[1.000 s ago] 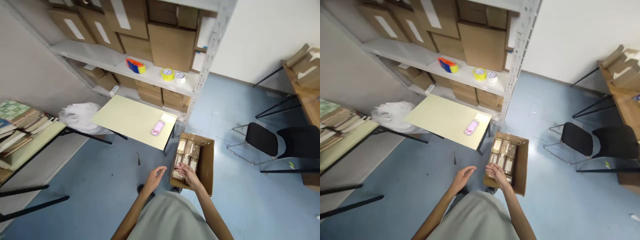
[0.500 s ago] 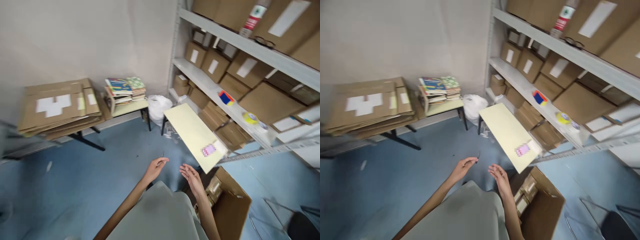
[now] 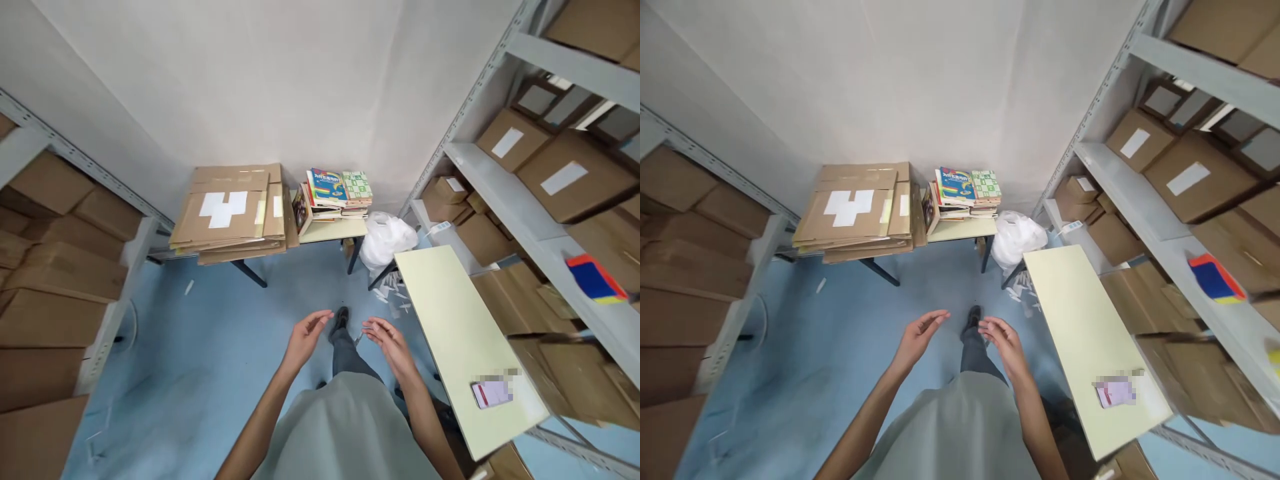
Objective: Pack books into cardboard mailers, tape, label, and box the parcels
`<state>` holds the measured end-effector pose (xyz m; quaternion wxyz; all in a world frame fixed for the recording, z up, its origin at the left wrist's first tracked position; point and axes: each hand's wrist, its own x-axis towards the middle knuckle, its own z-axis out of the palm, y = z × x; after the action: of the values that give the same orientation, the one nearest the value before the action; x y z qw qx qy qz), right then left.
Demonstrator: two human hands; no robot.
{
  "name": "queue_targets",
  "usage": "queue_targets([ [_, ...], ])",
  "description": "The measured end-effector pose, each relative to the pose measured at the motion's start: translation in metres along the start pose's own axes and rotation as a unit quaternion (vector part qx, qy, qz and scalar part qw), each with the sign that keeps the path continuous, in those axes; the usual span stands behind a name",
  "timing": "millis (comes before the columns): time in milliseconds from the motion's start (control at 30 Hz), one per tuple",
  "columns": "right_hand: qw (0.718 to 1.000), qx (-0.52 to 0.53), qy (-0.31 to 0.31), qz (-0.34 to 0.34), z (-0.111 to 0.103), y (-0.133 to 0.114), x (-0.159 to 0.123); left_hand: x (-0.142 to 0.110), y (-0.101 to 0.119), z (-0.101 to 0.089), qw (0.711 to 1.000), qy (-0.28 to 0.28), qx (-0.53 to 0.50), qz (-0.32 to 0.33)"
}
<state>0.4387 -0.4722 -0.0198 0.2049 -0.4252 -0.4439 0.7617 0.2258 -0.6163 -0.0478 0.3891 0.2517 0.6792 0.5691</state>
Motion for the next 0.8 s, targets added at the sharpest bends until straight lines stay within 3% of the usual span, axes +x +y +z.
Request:
queue_targets([
  [200, 0.998, -0.007, -0.059, 0.019, 0.037, -0.045, 0.117, 0.101, 0.042, -0.035, 0.997, 0.072, 0.014, -0.014],
  [433, 0.992, -0.054, -0.11, 0.005, 0.063, -0.115, 0.242, 0.205, 0.086, -0.05, 0.993, 0.119, 0.019, -0.011],
  [633, 0.989, -0.079, -0.127, 0.015, 0.083, -0.151, 0.313, 0.258, 0.092, -0.056, 0.989, 0.143, 0.013, -0.03],
  [800, 0.985, -0.113, -0.127, 0.027, 0.108, -0.154, 0.352, 0.303, 0.089, -0.071, 0.991, 0.127, 0.006, -0.035],
])
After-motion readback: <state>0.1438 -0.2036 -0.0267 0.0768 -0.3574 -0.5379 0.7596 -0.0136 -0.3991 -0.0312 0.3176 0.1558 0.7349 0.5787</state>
